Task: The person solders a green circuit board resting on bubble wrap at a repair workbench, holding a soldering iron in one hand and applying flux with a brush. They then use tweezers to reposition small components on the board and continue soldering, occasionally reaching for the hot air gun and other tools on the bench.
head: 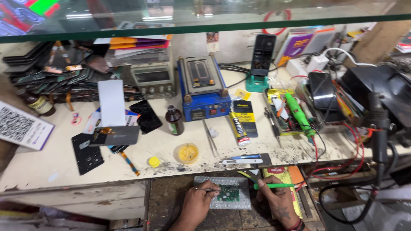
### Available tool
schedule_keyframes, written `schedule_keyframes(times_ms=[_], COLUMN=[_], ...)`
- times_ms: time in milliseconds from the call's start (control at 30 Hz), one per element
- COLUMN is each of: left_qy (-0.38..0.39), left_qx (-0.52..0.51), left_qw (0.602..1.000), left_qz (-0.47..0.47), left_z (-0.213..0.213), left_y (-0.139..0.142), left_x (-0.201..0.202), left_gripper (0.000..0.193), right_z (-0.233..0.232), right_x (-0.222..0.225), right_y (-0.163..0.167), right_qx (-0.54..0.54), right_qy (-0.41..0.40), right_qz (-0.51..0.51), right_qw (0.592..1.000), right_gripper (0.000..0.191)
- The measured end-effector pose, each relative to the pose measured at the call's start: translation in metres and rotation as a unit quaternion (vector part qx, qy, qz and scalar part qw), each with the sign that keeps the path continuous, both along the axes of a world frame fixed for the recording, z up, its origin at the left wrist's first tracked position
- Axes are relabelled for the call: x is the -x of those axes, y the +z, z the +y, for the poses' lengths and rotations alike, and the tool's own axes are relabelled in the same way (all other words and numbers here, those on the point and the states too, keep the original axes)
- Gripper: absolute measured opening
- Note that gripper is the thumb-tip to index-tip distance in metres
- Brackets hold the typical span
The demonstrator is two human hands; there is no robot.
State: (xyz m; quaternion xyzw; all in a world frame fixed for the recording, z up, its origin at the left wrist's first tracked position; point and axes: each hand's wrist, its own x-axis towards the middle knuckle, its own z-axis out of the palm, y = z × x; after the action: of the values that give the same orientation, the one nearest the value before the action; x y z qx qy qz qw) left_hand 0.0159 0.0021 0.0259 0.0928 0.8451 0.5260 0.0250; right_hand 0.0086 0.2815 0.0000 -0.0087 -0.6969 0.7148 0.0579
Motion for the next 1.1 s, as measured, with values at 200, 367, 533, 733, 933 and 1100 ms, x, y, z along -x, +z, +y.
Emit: schedule_keyframes(times_ms=[200,367,533,733,933,1100], left_qy=[0.004,-0.001,-0.005,-0.001,0.001,0.000], left_qx=[-0.012,0.001,-0.009,-0.016,-0.015,-0.003], left_qw=[1.000,0.999,1.000,0.999,0.999,0.999], left_qz=[-0.005,0.037,0.013,0.046,0.041,0.042], left_z=[0.003,0.005,0.007,0.008,0.008,0.006], left_y=[0.005,0.005,0.005,0.006,0.005,0.004], left_x=[-0.002,-0.001,-0.001,0.001,0.002,0.001], left_gripper=[0.010,0.009,0.010,0.011,0.012,0.012], right_z=[0.005,0.008,0.009,0.007,0.005,0.004], right_x=[0.001,0.003,0.003,0.009,0.013,0.010], right_y=[-0.006,-0.006,-0.006,-0.007,-0.007,-0.007], right_qx=[-0.004,0.000,0.019,0.012,0.012,-0.001], right_qy=[0.005,-0.007,-0.015,-0.037,-0.042,-0.042], right_qz=[0.007,-0.015,-0.041,-0.055,-0.043,-0.058], right_qw=[1.000,1.000,0.999,0.998,0.998,0.997], right_gripper=[0.019,0.017,0.017,0.016,0.014,0.017])
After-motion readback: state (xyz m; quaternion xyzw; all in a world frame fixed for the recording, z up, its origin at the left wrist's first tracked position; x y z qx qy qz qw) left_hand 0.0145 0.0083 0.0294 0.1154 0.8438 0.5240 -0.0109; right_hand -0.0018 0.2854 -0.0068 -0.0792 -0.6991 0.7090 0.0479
